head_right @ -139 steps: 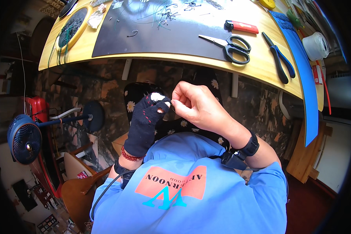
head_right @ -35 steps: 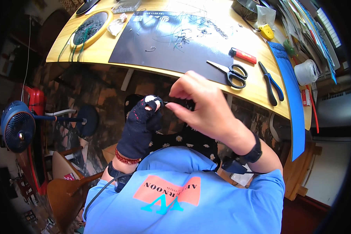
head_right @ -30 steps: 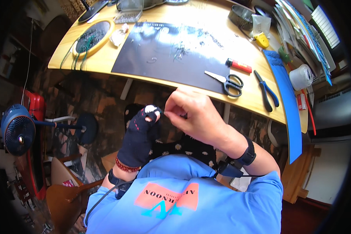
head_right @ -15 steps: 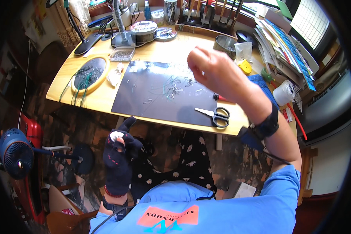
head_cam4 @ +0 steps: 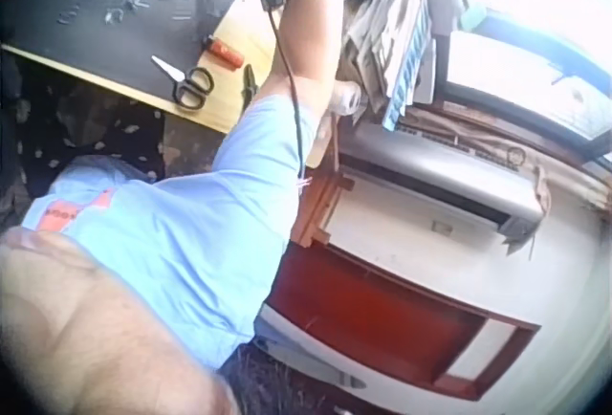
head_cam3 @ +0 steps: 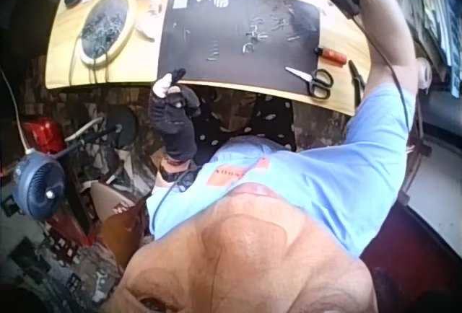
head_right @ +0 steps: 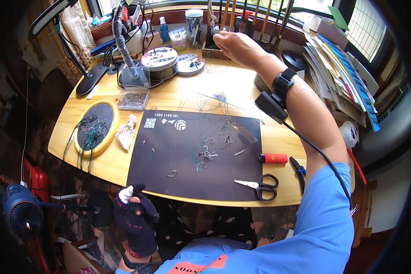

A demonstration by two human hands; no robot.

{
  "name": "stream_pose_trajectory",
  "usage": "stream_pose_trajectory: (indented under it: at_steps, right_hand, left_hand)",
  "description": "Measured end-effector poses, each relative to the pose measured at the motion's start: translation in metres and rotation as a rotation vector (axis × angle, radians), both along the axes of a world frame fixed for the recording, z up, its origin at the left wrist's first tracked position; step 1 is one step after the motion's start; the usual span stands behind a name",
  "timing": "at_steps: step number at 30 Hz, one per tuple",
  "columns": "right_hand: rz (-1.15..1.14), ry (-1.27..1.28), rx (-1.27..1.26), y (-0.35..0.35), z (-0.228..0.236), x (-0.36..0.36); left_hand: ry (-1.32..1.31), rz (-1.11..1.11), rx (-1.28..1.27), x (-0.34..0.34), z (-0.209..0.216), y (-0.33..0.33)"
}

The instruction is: Tying and assembling fishing hooks and line using pliers, scissors, and a lighter to finish the knots.

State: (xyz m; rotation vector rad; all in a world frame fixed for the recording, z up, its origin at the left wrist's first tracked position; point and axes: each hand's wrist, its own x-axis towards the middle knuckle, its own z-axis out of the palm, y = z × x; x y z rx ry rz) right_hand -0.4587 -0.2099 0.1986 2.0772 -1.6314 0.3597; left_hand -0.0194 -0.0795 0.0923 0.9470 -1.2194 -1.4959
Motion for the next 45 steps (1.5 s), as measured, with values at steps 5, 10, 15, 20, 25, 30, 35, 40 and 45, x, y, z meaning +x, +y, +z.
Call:
stream_pose_trajectory:
  at_steps: [5,10,15,20,25,30,35,40,45]
  right_hand:
    - [-0.059,0.106,0.004,-0.047,-0.016,-0.028]
    - [-0.099,0.143,0.002,-0.070,-0.029,-0.050]
    - [-0.076,0.136,0.014,-0.076,-0.035,-0.048]
    - [-0.172,0.114,0.100,-0.077,-0.031,-0.044]
    - [-0.159,0.053,0.117,-0.075,-0.035,-0.046]
    - [-0.137,0.103,-0.079,-0.054,-0.030,-0.042]
    - [-0.078,0.032,-0.070,0.025,-0.009,0.005]
    - [-0.005,-0.223,0.005,0.142,-0.003,0.063]
    - [-0.057,-0.517,0.140,0.254,-0.021,0.111]
  left_hand:
    - [-0.029,-0.140,0.016,-0.009,0.001,-0.002]
    - [-0.188,-0.366,0.093,-0.027,0.014,-0.013]
    - [-0.214,-0.413,0.084,-0.026,0.016,-0.012]
    - [-0.242,-0.474,0.051,-0.027,0.013,-0.007]
    - [-0.371,-0.511,-0.136,-0.027,0.016,-0.009]
    - [-0.327,-0.472,-0.122,-0.024,0.008,0.002]
    - [-0.244,-0.469,-0.129,-0.017,0.004,0.018]
    - [-0.151,-0.425,-0.119,-0.014,-0.009,0.037]
    - [-0.146,-0.447,-0.093,-0.008,-0.012,0.052]
